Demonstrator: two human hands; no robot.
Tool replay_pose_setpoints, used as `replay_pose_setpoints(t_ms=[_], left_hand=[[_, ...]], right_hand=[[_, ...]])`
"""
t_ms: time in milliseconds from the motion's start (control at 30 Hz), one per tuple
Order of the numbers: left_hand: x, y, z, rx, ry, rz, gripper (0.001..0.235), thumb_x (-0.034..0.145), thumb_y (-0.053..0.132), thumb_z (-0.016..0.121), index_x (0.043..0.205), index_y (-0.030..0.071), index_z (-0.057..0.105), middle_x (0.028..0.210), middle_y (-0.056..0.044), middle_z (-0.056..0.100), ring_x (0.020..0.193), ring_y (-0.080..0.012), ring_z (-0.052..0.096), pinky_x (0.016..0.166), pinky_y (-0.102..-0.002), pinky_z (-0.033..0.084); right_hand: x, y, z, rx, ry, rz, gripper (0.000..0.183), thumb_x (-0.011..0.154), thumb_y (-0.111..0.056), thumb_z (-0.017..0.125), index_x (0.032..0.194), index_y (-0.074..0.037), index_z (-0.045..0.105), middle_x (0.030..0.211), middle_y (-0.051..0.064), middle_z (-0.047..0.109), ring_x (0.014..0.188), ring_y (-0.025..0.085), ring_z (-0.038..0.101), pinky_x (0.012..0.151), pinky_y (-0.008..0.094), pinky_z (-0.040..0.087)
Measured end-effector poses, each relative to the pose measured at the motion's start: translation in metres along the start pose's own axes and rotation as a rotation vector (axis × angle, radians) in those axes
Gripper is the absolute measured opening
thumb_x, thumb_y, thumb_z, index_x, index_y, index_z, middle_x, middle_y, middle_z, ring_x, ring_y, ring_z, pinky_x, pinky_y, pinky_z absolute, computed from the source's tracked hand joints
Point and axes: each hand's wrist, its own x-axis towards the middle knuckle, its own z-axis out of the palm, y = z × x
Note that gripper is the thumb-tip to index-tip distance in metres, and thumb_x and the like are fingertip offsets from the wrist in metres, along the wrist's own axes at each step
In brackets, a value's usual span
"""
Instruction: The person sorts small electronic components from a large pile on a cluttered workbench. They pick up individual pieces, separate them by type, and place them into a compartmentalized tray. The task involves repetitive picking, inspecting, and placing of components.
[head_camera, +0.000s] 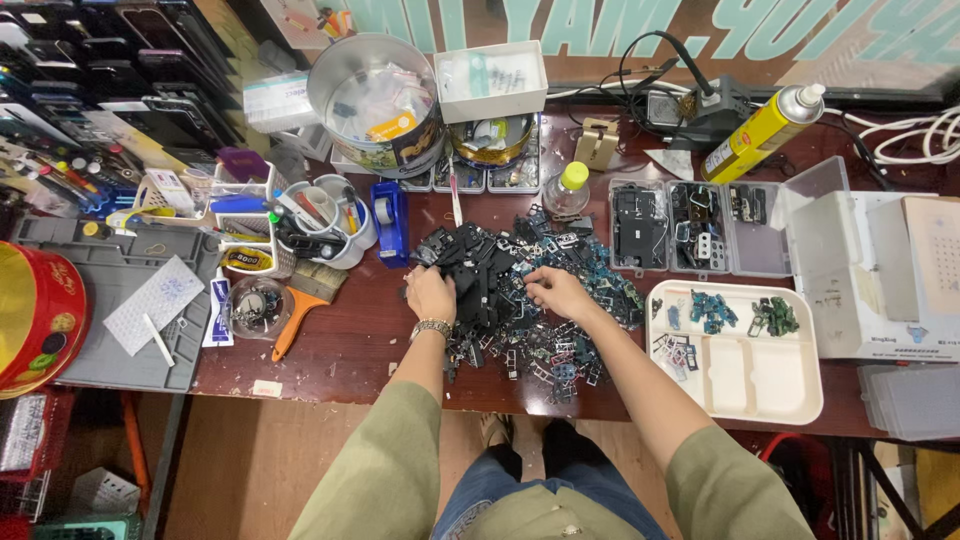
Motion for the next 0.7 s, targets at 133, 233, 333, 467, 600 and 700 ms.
replay_pose_setpoints(t_ms=[133, 233, 333, 467, 600, 700], left_hand=[[0.003, -0.007, 0.009, -0.319, 0.004, -0.063, 0.02, 0.093, 0.024, 0.075, 0.103, 0.008, 0.08, 0.097, -0.009, 0.074, 0.092, -0.0263, 0.068, 0.083, -0.038, 0.055], [0.007, -0.005, 0.02, -0.898, -0.302, -0.262, 0.028, 0.094, 0.025, 0.073, 0.113, 0.004, 0.078, 0.088, -0.004, 0.077, 0.073, -0.0135, 0.07, 0.067, -0.028, 0.053], [0.01, 0.004, 0.027, -1.2, -0.528, -0.235, 0.029, 0.093, 0.018, 0.074, 0.117, 0.003, 0.076, 0.089, -0.001, 0.077, 0.072, -0.0058, 0.066, 0.061, -0.022, 0.049], [0.0, 0.024, 0.028, -1.141, -0.636, -0.096, 0.028, 0.092, 0.015, 0.074, 0.116, 0.001, 0.077, 0.086, -0.002, 0.076, 0.071, -0.0067, 0.065, 0.061, -0.022, 0.05], [-0.01, 0.054, 0.03, -1.122, -0.648, -0.076, 0.027, 0.089, 0.016, 0.077, 0.113, 0.003, 0.076, 0.09, -0.002, 0.077, 0.076, -0.007, 0.068, 0.066, -0.023, 0.052], [-0.014, 0.071, 0.031, -0.812, -0.452, 0.049, 0.026, 0.086, 0.021, 0.079, 0.107, 0.006, 0.077, 0.091, -0.006, 0.08, 0.082, -0.0126, 0.075, 0.073, -0.028, 0.057]], right_hand=[[0.001, -0.019, 0.006, 0.124, -0.019, -0.011, 0.028, 0.099, -0.013, 0.063, 0.123, -0.001, 0.068, 0.098, 0.007, 0.075, 0.081, 0.013, 0.069, 0.073, 0.027, 0.058], [0.002, -0.034, 0.012, 0.278, -0.044, 0.004, 0.031, 0.099, -0.012, 0.062, 0.128, -0.003, 0.065, 0.108, 0.008, 0.074, 0.09, 0.014, 0.07, 0.08, 0.027, 0.06], [0.005, -0.046, 0.015, 0.404, -0.037, -0.07, 0.036, 0.097, -0.01, 0.063, 0.132, -0.005, 0.061, 0.115, 0.009, 0.073, 0.099, 0.015, 0.072, 0.086, 0.028, 0.061], [0.009, -0.043, 0.013, 0.379, 0.019, -0.098, 0.033, 0.095, -0.007, 0.065, 0.128, -0.002, 0.064, 0.114, 0.01, 0.072, 0.098, 0.017, 0.071, 0.083, 0.029, 0.061], [0.012, -0.014, -0.006, 0.446, 0.136, -0.063, 0.023, 0.097, -0.007, 0.066, 0.117, 0.004, 0.067, 0.107, 0.012, 0.074, 0.089, 0.02, 0.074, 0.078, 0.032, 0.063], [0.015, 0.015, -0.036, 0.537, 0.331, -0.016, 0.021, 0.097, -0.007, 0.065, 0.116, 0.001, 0.066, 0.101, 0.011, 0.073, 0.084, 0.019, 0.074, 0.074, 0.031, 0.063]])
